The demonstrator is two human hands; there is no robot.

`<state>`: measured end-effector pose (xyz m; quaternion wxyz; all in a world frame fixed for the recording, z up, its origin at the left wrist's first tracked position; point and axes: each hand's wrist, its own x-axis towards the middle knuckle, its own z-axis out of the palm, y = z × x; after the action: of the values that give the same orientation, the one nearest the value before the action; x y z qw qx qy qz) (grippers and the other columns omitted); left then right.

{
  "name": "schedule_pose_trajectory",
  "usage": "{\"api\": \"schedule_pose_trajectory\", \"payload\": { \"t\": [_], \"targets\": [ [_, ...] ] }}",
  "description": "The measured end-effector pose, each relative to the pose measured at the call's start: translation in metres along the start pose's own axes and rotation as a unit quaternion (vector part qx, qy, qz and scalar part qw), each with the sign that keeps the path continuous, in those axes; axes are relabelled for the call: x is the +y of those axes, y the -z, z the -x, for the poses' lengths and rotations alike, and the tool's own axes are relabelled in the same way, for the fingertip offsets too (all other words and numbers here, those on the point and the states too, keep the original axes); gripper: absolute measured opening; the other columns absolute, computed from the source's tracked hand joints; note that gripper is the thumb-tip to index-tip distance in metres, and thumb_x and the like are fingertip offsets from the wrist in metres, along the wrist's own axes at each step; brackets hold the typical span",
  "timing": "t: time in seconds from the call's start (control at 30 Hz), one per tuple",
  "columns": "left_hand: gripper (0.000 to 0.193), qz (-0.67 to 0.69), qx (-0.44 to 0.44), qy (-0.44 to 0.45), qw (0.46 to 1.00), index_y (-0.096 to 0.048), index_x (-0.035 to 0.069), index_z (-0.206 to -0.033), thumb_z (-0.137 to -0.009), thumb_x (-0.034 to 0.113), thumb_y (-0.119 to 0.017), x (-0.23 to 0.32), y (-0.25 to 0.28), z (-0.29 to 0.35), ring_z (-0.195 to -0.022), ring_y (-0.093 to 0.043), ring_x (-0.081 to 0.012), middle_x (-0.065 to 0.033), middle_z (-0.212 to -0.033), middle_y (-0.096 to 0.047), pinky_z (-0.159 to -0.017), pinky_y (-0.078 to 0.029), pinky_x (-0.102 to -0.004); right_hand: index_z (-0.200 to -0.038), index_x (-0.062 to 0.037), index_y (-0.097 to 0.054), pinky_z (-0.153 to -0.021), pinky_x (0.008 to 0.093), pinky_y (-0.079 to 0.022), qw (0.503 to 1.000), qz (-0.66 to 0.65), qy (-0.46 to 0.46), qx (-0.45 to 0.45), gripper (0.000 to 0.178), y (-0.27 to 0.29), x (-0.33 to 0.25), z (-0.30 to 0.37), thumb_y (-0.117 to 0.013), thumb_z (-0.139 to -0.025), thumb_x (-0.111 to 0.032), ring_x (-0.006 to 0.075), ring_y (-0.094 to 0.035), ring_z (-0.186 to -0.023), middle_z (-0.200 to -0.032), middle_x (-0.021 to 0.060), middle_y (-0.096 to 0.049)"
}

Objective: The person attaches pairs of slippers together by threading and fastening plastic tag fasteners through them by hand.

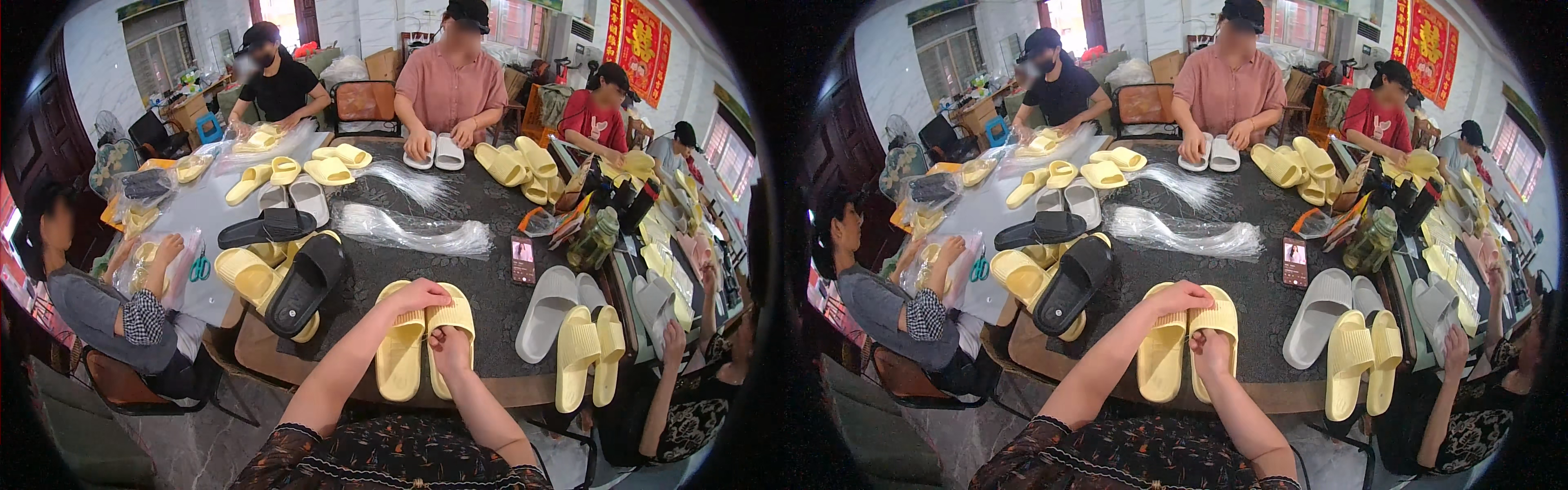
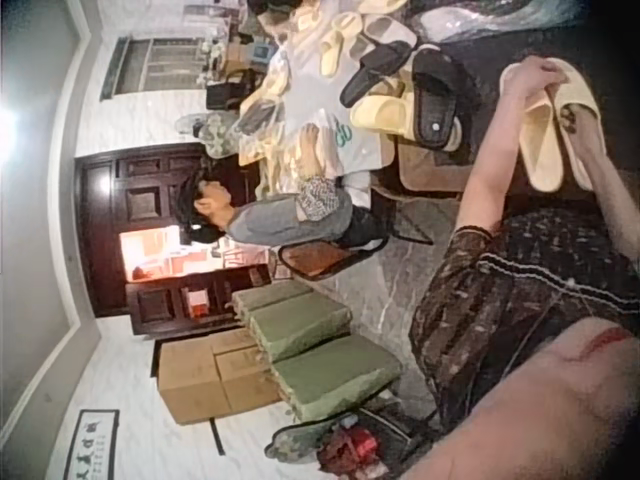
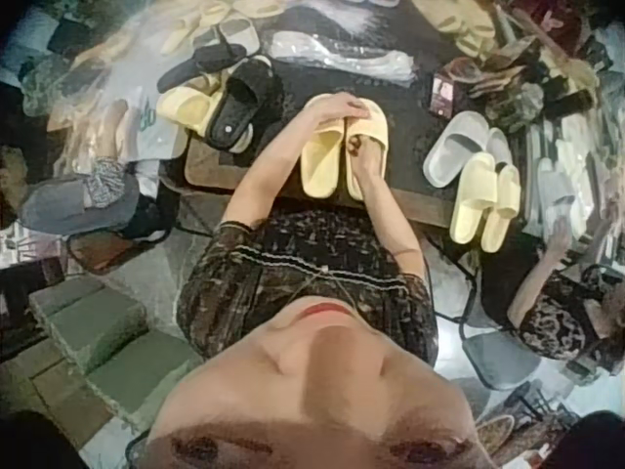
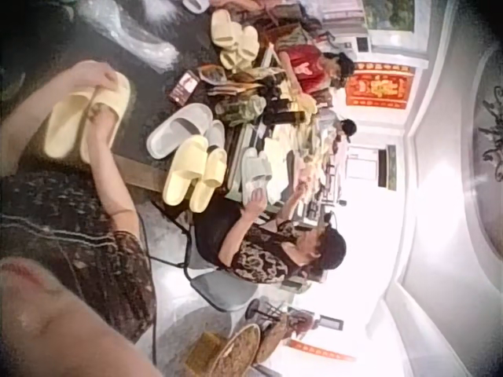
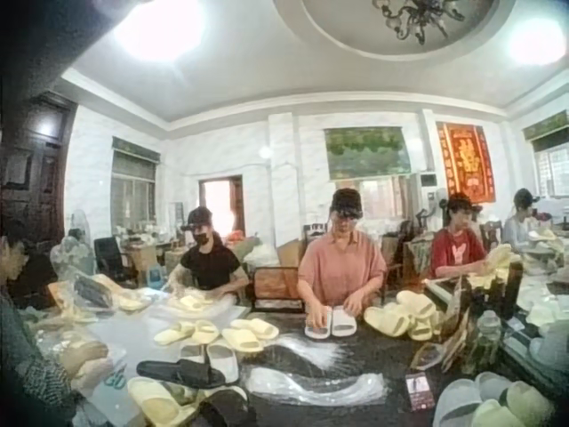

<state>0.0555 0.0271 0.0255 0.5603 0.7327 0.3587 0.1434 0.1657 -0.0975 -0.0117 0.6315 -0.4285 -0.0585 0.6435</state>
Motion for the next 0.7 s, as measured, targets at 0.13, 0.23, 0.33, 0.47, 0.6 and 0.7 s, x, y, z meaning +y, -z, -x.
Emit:
{"api": "schedule_pose_trajectory", "payload": {
  "t": [0.13, 0.23, 0.33, 0.47, 0.6, 0.7],
  "targets": [
    [0.027, 0.03, 0.068, -0.06, 0.995, -0.071, 0.004, -0.103, -0.088, 0.026, -0.065, -0.018, -0.01, -0.001, -0.089, -0.062, -0.0118, -0.0024, -0.097, -0.07, -0.082, -0.047, -0.0263, -0.092, -0.0058, -0.051, -0.051, 0.0243, -0.037, 1.0, 0.018, 0.006, -0.021, 0.008, 0.009, 0.005, -0.005, -0.045, -0.091, 0.0, 0.0116, -0.047, -0.063, -0.076, 0.0024, -0.051],
    [0.023, -0.039, 0.155, -0.061, 0.985, -0.07, 0.004, -0.098, -0.086, 0.023, -0.065, -0.017, -0.016, -0.003, -0.079, -0.062, -0.0135, -0.0062, -0.088, -0.07, -0.074, -0.048, -0.0289, -0.092, -0.0057, -0.05, -0.052, 0.0248, -0.039, 0.999, 0.023, 0.041, -0.018, 0.008, 0.004, 0.005, 0.001, -0.047, -0.089, 0.001, 0.0122, -0.05, -0.065, -0.077, 0.0036, -0.052],
    [0.02, -0.037, 0.181, -0.09, 0.979, -0.069, 0.005, -0.097, -0.085, 0.021, -0.065, -0.025, -0.013, -0.006, -0.077, -0.061, -0.0138, -0.0062, -0.083, -0.069, -0.072, -0.048, -0.0293, -0.09, -0.0046, -0.051, -0.054, 0.0253, -0.041, 0.998, 0.021, 0.066, -0.001, 0.008, -0.003, 0.005, 0.01, -0.05, -0.087, 0.003, 0.0131, -0.053, -0.067, -0.077, 0.0051, -0.054],
    [0.02, 0.029, 0.166, -0.085, 0.982, -0.069, 0.004, -0.096, -0.085, 0.019, -0.066, -0.033, -0.01, -0.01, -0.074, -0.061, -0.0126, -0.0053, -0.081, -0.069, -0.07, -0.048, -0.0283, -0.088, -0.0026, -0.052, -0.058, 0.0262, -0.045, 0.99, 0.102, 0.085, -0.036, 0.005, 0.006, 0.006, 0.006, -0.051, -0.087, 0.002, 0.0139, -0.053, -0.064, -0.077, 0.0059, -0.056],
    [0.021, 0.04, 0.207, -0.068, 0.975, -0.07, 0.003, -0.097, -0.084, 0.019, -0.068, -0.034, -0.013, -0.011, -0.071, -0.061, -0.0108, -0.0051, -0.08, -0.069, -0.068, -0.048, -0.0265, -0.089, -0.0013, -0.052, -0.061, 0.0263, -0.046, 0.989, 0.11, 0.07, -0.071, 0.003, 0.012, -0.006, 0.011, -0.052, -0.087, 0.001, 0.0149, -0.056, -0.067, -0.079, 0.0074, -0.058],
    [0.021, 0.109, 0.279, -0.059, 0.952, -0.07, 0.001, -0.097, -0.084, 0.018, -0.068, -0.033, -0.015, -0.013, -0.071, -0.06, -0.0095, -0.0043, -0.081, -0.069, -0.067, -0.047, -0.0253, -0.099, 0.0051, -0.058, -0.063, 0.0266, -0.047, 0.969, 0.229, 0.045, -0.086, 0.024, 0.011, -0.023, 0.033, -0.062, -0.086, -0.014, 0.015, -0.06, -0.07, -0.079, 0.0103, -0.062]
  ]
}}
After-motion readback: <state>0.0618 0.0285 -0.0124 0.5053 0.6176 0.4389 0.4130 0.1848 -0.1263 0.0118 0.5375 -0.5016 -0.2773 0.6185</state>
